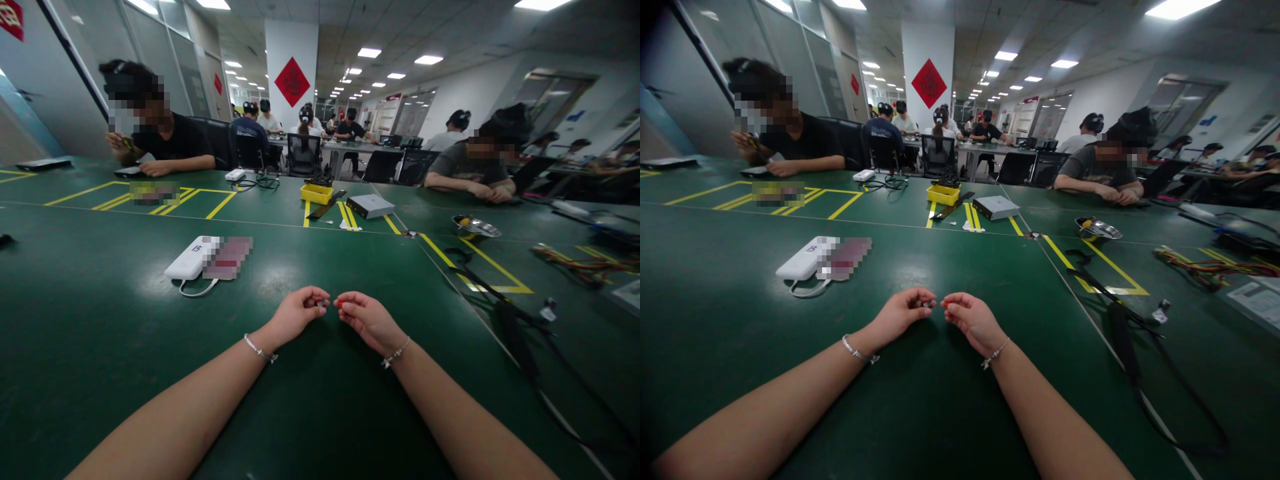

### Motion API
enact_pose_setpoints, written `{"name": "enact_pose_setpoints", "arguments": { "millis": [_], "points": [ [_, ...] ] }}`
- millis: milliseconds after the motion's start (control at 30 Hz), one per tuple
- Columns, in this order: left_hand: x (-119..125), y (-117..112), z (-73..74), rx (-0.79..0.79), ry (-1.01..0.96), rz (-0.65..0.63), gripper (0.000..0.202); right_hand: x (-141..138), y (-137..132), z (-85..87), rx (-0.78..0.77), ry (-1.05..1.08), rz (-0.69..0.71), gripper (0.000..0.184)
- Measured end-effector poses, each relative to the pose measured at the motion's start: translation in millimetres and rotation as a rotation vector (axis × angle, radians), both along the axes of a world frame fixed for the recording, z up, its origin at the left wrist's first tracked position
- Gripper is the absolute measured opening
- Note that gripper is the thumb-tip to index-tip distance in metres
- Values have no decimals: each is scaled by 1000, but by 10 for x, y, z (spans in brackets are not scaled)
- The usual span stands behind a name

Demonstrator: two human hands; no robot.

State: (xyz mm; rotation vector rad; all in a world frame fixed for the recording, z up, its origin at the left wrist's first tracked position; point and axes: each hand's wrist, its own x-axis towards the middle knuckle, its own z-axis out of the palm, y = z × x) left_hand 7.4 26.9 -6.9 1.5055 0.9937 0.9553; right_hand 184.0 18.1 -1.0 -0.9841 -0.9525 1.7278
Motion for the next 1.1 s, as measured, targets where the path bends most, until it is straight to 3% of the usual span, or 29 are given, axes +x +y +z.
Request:
{"name": "enact_pose_setpoints", "arguments": {
  "millis": [433,833,1100],
  "points": [
    [18,-39,50,-15,-9,-50,27,-8,-27,26,-17,51,71,16],
    [-17,-58,93,195,215,-10,27,-1,-28,29,3,80,91,19],
    [8,-62,127,84,154,-45,27,-3,-44,48,9,100,95,16]
  ]
}}
